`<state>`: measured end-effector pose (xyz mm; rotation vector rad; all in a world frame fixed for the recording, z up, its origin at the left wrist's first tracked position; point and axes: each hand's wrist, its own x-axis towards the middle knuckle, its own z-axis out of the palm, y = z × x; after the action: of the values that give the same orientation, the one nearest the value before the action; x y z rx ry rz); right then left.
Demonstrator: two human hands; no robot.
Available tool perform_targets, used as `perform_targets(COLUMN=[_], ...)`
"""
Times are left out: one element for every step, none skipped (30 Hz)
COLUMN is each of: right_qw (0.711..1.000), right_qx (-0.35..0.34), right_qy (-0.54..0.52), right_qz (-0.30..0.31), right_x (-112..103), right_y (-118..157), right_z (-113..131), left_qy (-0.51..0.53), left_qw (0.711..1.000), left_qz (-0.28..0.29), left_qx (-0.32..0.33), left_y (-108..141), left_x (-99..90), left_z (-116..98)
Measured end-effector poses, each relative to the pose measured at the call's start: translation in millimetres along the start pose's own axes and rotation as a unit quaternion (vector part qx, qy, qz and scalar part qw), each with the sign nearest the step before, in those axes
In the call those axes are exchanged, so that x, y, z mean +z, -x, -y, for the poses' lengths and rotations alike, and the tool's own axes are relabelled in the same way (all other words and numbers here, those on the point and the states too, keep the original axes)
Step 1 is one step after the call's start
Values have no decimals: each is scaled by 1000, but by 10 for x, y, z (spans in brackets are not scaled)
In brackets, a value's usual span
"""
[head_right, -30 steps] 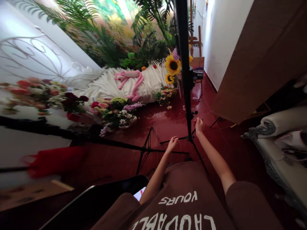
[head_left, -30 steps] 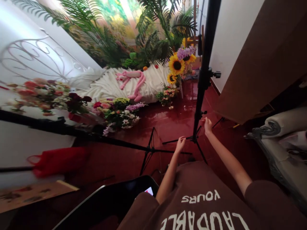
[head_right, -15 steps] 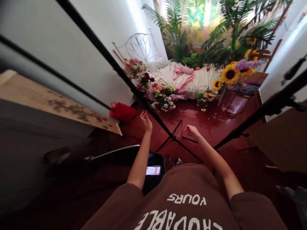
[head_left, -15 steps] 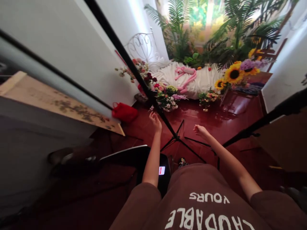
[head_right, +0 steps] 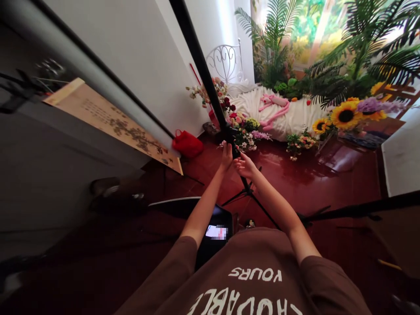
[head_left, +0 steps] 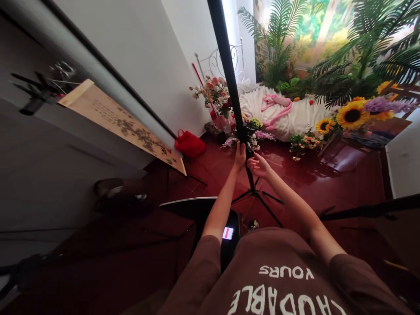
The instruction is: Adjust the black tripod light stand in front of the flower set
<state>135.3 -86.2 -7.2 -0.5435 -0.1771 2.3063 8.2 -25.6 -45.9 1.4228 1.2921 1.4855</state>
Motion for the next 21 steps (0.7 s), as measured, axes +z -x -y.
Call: perform_targets(right_qw=[1000, 999, 999, 998, 995, 991, 986, 978, 971, 965, 961, 959, 956, 951, 944, 936, 927, 922, 922, 929, 944], right_qx=[4, 6, 3, -3, -12, -26, -43, -60, -74, -84, -89, -87, -79, -69, -57, -45, -35, -29, -29, -35, -48], right_qy=[-10, -19, -30, -44, -62, -82, -106, -129, -152, -174, -197, -220, -244, -269, -293, -313, -326, -331, -324, -301, -262], right_qz=[14, 26, 39, 54, 73, 98, 125, 151, 169, 176, 171, 158, 144, 137, 142, 158, 181, 201, 212, 210, 196], right_x=[-26, -50, -67, -76, -75, -65, -46, -22, 8, 39, 70, 99, 123, 142, 155, 161, 162, 158, 150, 137, 122], right_y=[-15, -29, -47, -68, -94, -123, -154, -184, -211, -234, -249, -258, -261, -259, -256, -253, -254, -261, -275, -293, -315], right_z=[-13, -31, -53, -79, -110, -145, -181, -217, -249, -275, -294, -304, -307, -302, -294, -283, -274, -266, -262, -260, -259], left_qy=[5, 11, 18, 23, 26, 27, 26, 24, 22, 21, 21, 25, 31, 40, 49, 58, 66, 73, 79, 86, 93], left_qw=[1000, 1000, 999, 999, 999, 999, 999, 999, 999, 999, 999, 999, 999, 999, 998, 998, 998, 997, 997, 996, 996], left_qz=[1, 3, 4, 6, 6, 7, 8, 10, 11, 14, 16, 19, 22, 26, 27, 23, 16, 8, 1, -4, -4], left_qx=[-16, -29, -36, -40, -43, -43, -43, -40, -35, -29, -21, -13, -5, 2, 5, 4, 0, -5, -8, -10, -11], left_y=[-4, -8, -12, -16, -21, -26, -32, -38, -44, -49, -55, -59, -63, -65, -65, -63, -60, -56, -53, -50, -47], left_x=[-2, -2, -1, 1, -1, -6, -16, -30, -48, -68, -87, -102, -113, -116, -112, -101, -87, -70, -55, -43, -34], left_z=[17, 30, 39, 47, 52, 55, 58, 59, 61, 62, 63, 63, 63, 63, 62, 60, 57, 53, 49, 44, 40])
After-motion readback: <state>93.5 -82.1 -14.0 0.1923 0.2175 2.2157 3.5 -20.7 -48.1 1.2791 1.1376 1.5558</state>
